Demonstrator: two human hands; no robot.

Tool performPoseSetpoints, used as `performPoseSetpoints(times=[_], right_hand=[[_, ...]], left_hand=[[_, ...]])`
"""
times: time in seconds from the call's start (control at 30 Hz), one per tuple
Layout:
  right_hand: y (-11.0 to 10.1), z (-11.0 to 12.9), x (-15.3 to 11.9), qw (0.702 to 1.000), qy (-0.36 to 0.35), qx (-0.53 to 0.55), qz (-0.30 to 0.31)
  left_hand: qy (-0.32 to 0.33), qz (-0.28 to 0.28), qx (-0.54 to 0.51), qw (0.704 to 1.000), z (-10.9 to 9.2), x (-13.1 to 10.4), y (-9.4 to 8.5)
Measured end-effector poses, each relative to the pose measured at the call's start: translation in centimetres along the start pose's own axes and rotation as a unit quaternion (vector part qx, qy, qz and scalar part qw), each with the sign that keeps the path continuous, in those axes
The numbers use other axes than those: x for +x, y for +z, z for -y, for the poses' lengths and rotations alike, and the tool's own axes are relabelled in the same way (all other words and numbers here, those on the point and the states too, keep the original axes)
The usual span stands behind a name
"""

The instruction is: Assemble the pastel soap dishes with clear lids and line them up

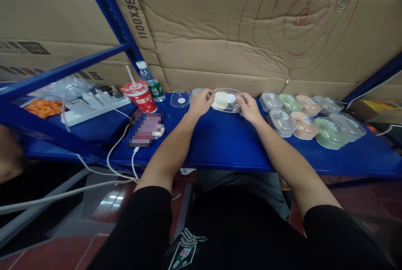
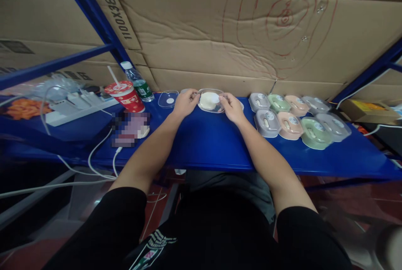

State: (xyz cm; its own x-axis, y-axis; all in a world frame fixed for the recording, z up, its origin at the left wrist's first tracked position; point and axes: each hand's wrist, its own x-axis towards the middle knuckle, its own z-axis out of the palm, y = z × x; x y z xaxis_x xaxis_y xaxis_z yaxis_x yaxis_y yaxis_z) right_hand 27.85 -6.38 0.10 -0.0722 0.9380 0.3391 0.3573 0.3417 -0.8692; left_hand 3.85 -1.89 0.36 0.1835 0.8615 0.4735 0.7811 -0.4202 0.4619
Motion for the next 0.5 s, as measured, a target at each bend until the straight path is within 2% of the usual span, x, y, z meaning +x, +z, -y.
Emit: performPoseSetpoints(times=[0.07, 0.13, 0.27, 0.37, 0.5], right_hand=[[-0.1, -0.2, 0.1, 1.0, -0.01, -0.017, 0.005], [-0.5, -0.5, 0.2, 0.997, -0.043, -0.056, -0.009], [-2.3, -1.4, 0.4, 0.967, -0.09, -0.236, -0.038], [-3.5, -2.3, 0.7, 0.934, -0.063, -0.349, -0.036], [-4.0, -3.5, 0.9, 0.917, 0.004, -0.398, -0.017]], left_hand=[[-0.024, -0.007, 0.023, 0.999, 0.0, 0.2, -0.5], [-0.08, -0.028, 0.051, 0.995, 0.4, 0.5, -1.3], [-0.22, -0.084, 0.088, 0.968, 2.8, 0.9, -3.3], [-0.299, -0.12, 0.083, 0.943, 5.6, 0.8, -4.5], [-0.356, -0.134, 0.064, 0.923, 8.4, 0.3, -4.9]])
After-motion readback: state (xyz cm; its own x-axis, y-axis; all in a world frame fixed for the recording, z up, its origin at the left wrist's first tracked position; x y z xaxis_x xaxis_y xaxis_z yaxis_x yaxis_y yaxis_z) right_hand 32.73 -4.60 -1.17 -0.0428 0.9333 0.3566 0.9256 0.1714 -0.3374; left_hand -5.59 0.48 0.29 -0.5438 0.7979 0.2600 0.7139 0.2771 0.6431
